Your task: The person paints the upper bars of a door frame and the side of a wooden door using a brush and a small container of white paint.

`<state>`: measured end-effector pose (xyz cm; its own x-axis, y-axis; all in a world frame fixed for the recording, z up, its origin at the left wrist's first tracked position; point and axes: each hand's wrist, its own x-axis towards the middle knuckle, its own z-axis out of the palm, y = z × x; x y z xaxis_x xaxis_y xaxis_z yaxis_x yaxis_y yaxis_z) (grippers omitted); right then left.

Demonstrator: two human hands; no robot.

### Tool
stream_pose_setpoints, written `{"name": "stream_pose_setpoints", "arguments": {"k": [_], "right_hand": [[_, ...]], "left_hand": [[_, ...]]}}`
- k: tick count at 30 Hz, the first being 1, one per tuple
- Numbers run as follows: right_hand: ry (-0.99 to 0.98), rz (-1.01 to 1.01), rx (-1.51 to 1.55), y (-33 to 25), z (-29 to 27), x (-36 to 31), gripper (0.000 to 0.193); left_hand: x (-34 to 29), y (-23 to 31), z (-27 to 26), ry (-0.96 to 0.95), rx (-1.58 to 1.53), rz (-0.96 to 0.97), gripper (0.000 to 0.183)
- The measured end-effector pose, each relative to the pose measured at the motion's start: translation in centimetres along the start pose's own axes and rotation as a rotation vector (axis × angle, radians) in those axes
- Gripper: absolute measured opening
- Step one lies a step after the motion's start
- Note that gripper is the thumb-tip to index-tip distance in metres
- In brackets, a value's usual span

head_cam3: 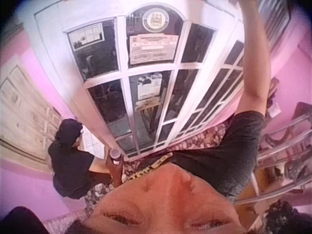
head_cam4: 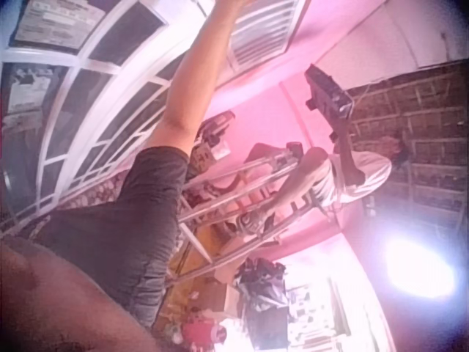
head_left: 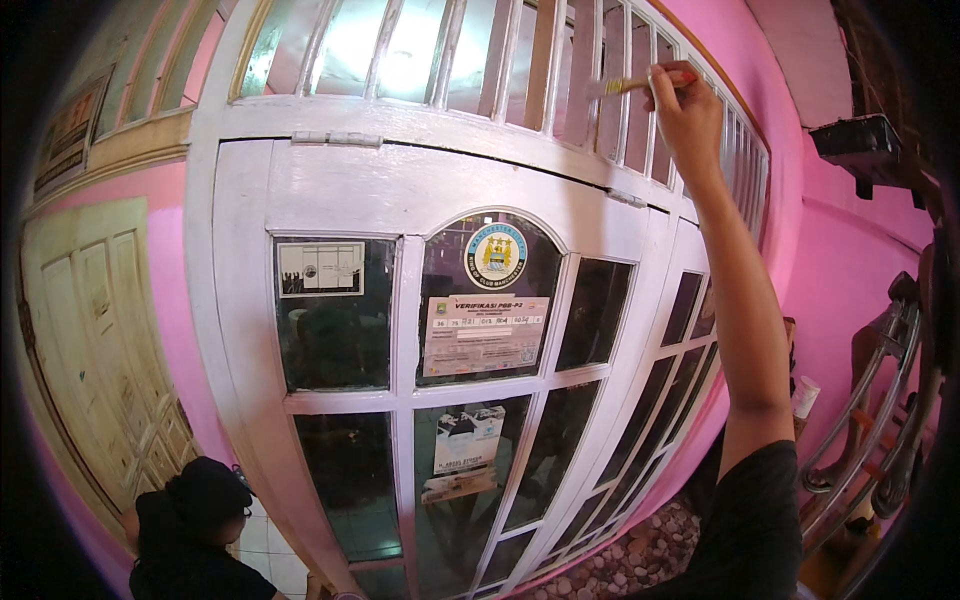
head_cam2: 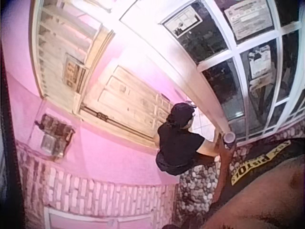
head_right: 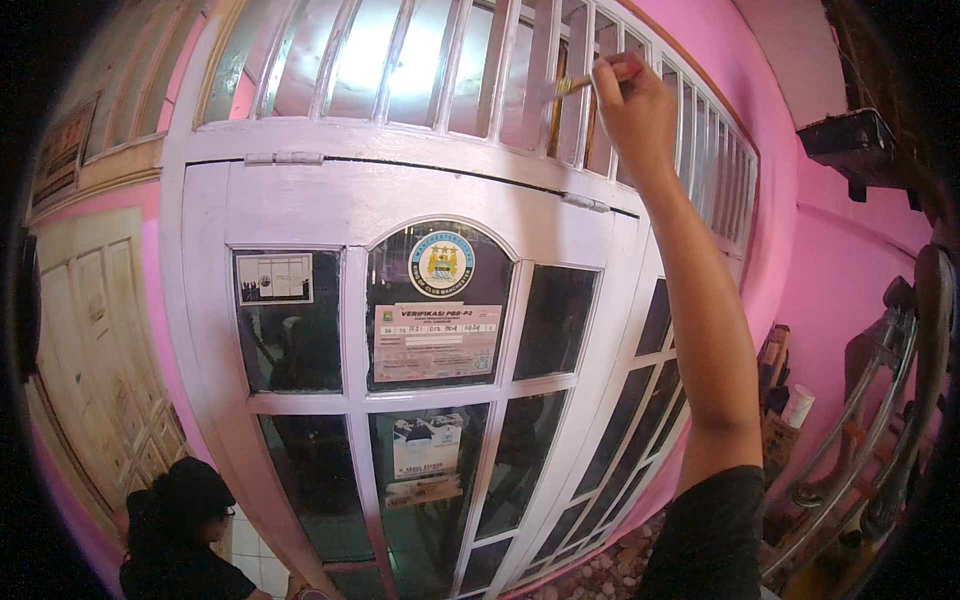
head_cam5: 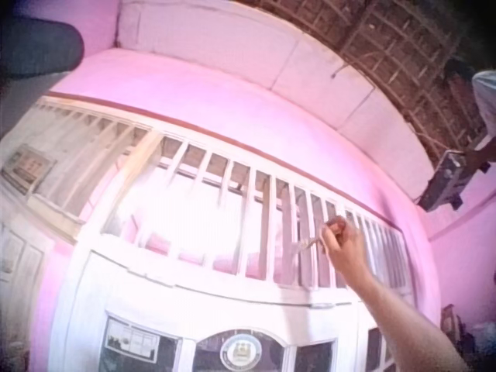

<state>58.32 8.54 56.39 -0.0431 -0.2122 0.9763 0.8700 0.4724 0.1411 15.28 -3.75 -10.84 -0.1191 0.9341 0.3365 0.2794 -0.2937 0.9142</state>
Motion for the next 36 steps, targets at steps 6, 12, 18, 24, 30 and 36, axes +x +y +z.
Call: {"name": "stream_pose_setpoints", "arguments": {"k": [6, 12, 18, 24, 30, 36], "right_hand": [[-0.104, -0.014, -0.039, -1.5, -1.2, -4.0, 0.022], [-0.12, -0.045, -0.021, -2.0, -1.4, -4.8, 0.019], [-0.092, -0.092, -0.067, -2.7, -1.9, -4.6, 0.018], [-0.11, -0.024, -0.026, -2.0, -2.1, -4.3, 0.022], [0.015, -0.034, -0.057, -1.1, -2.7, -3.8, 0.023], [-0.061, 0.105, 0.064, -0.8, -3.0, -4.7, 0.023]], "left_hand": [[-0.3, 0.1, -0.3, -0.024, -0.058, -0.039, 0.075], [0.0, -1.2, -0.2, -0.042, -0.056, -0.036, 0.077], [-0.3, -0.9, -0.2, -0.049, 0.002, -0.023, 0.077], [-0.1, -0.7, -0.3, -0.065, 0.036, 0.011, 0.077], [0.0, -0.7, -0.1, -0.049, 0.125, 0.161, 0.074], [0.2, 0.3, 0.4, -0.063, 0.053, 0.095, 0.07]]}}
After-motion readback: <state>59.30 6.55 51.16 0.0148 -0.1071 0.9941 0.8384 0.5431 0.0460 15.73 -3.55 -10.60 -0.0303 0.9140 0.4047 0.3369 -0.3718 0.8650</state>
